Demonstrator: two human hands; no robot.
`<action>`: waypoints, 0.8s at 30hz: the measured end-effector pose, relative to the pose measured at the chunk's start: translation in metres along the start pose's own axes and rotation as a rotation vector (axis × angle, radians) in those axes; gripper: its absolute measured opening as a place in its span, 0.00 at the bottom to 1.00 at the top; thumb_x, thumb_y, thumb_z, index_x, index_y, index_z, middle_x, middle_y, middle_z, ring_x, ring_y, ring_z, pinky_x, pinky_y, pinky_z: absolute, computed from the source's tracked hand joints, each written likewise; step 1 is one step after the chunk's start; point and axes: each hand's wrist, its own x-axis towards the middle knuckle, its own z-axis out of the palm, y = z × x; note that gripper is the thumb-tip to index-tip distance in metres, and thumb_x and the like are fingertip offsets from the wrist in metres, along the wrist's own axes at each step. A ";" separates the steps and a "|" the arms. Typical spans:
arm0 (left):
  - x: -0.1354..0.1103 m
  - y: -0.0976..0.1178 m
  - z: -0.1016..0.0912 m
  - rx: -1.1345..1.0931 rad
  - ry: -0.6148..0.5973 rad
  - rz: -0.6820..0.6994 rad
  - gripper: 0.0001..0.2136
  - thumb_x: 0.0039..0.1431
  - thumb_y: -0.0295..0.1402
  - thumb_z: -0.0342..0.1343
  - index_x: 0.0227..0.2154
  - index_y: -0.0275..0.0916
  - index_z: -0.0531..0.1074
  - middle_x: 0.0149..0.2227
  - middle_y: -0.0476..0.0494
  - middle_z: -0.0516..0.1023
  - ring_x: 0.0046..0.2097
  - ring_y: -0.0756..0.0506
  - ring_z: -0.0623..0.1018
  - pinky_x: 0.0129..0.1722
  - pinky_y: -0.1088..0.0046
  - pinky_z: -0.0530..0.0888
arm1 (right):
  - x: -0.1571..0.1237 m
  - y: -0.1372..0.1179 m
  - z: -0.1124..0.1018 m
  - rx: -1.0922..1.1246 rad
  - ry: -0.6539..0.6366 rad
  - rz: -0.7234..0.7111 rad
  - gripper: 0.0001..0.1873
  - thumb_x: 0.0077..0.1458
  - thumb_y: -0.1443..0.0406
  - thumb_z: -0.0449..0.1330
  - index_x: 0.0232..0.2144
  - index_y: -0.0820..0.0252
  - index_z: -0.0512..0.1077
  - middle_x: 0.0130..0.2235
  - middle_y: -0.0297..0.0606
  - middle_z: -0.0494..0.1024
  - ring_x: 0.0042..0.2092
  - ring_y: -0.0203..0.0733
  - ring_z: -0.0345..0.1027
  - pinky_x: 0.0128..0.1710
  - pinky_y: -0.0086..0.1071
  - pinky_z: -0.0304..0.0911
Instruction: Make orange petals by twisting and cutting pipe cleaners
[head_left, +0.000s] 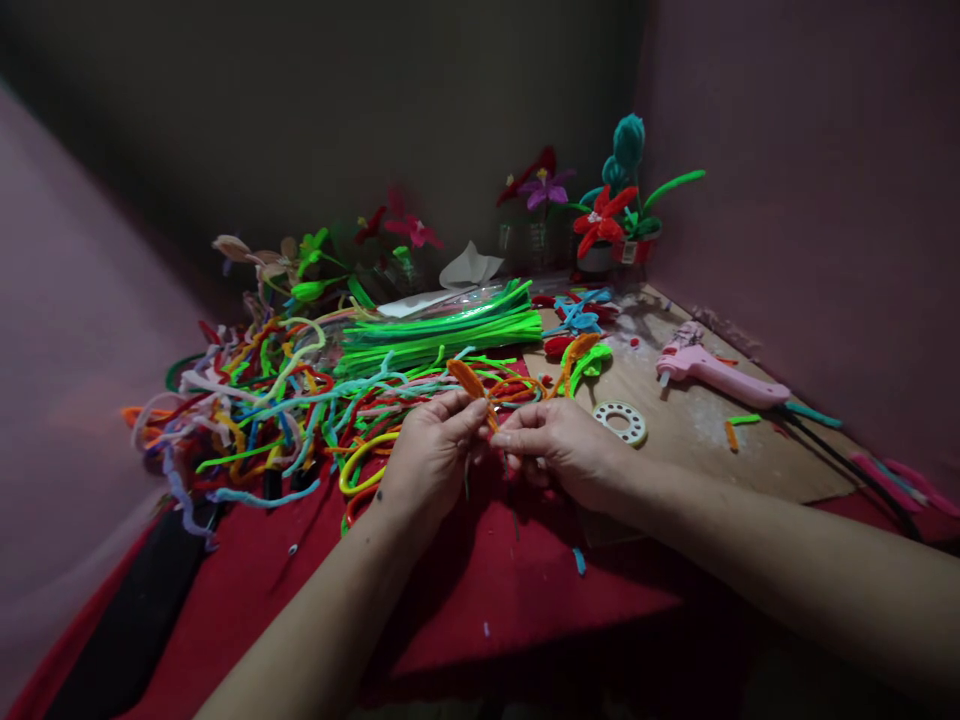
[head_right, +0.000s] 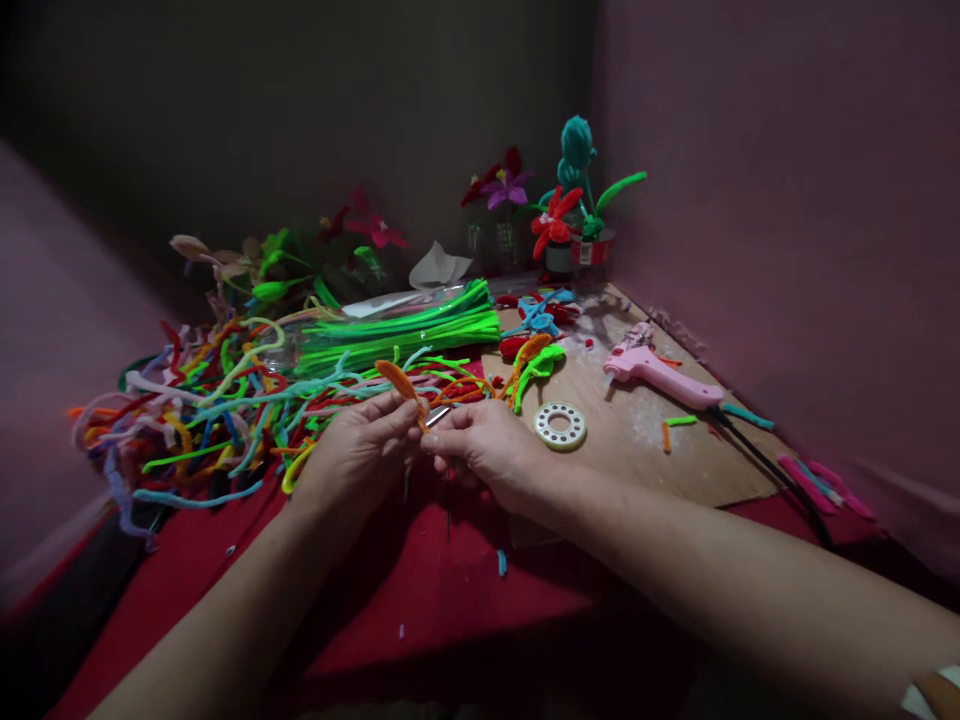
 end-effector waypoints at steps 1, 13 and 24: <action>-0.001 0.001 -0.001 0.024 0.004 -0.013 0.09 0.45 0.33 0.61 0.26 0.34 0.69 0.18 0.54 0.65 0.18 0.58 0.62 0.18 0.82 0.58 | -0.001 0.000 0.000 -0.014 -0.018 0.009 0.10 0.43 0.64 0.61 0.17 0.63 0.65 0.15 0.29 0.66 0.13 0.25 0.49 0.10 0.22 0.42; -0.005 0.006 -0.003 0.060 -0.102 0.073 0.08 0.49 0.33 0.58 0.28 0.35 0.66 0.17 0.54 0.68 0.14 0.56 0.63 0.14 0.81 0.60 | -0.005 -0.011 0.000 -0.006 0.050 -0.142 0.12 0.47 0.59 0.60 0.26 0.63 0.70 0.21 0.31 0.69 0.18 0.27 0.55 0.15 0.22 0.49; -0.014 0.001 0.009 0.257 -0.188 -0.057 0.07 0.49 0.31 0.57 0.22 0.35 0.65 0.14 0.53 0.66 0.14 0.57 0.61 0.14 0.81 0.56 | -0.002 -0.018 -0.006 -0.105 0.152 -0.393 0.08 0.47 0.63 0.59 0.23 0.64 0.72 0.25 0.35 0.73 0.27 0.33 0.64 0.27 0.28 0.60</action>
